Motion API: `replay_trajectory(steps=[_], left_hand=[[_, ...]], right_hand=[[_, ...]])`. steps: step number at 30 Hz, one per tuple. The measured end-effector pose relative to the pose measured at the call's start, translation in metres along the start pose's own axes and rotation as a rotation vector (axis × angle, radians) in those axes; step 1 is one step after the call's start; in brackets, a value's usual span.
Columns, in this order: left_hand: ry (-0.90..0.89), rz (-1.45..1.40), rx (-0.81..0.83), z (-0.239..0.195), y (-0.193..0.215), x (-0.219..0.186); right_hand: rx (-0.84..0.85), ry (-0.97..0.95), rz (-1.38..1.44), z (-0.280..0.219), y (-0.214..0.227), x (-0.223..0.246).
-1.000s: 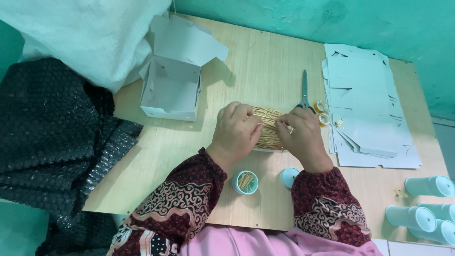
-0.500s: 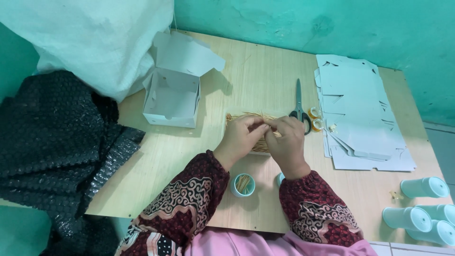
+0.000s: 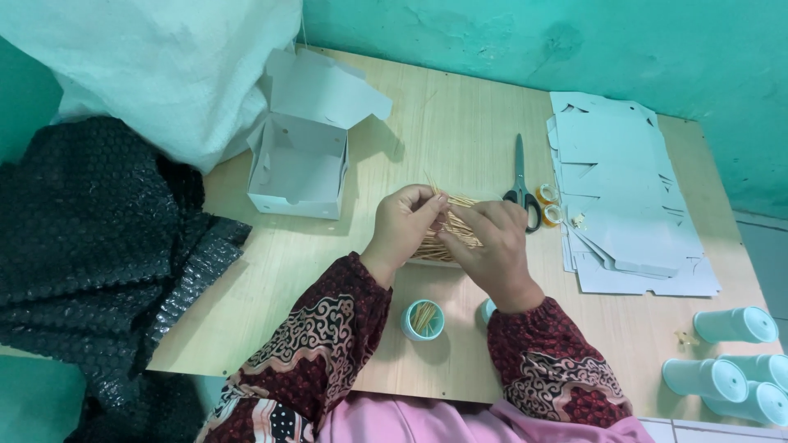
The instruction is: The person folds a flat white paperboard into a small box, tucking flaps to secure the sides. Then the person opens a light-blue plastic container and places wooden skewers into it one by one.
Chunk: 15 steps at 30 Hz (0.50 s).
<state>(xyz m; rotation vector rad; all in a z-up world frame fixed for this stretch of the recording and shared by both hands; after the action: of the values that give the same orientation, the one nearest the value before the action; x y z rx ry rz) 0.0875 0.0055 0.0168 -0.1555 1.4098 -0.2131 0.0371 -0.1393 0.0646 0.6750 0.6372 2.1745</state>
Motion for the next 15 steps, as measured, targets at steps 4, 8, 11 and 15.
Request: replay_trajectory(steps=[4,8,11,15], left_hand=[[0.027,-0.01,0.022,0.006,0.002,-0.002],[0.118,0.042,0.158,0.01,-0.008,0.001],[0.176,0.085,0.229,0.009,-0.011,0.006],[0.203,0.094,0.281,0.006,-0.014,0.01]], right_hand=[[0.101,0.023,0.043,0.007,0.008,-0.006],[0.276,0.041,0.125,0.011,0.003,-0.002],[0.332,0.054,0.14,0.01,-0.004,-0.008],[0.392,0.071,0.184,0.013,-0.007,-0.011]])
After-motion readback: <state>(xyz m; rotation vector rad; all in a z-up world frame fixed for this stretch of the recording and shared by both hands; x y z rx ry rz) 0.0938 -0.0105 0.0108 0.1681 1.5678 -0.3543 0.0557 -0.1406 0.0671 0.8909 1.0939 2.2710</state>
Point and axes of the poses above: each hand's wrist, its own z-axis towards the middle knuckle, its own y-axis out of the back of the hand, x = y × z, the point moved 6 cm from there along z, towards the middle knuckle, and after that the axes turned 7 degrees about -y, right-handed, at the moved point
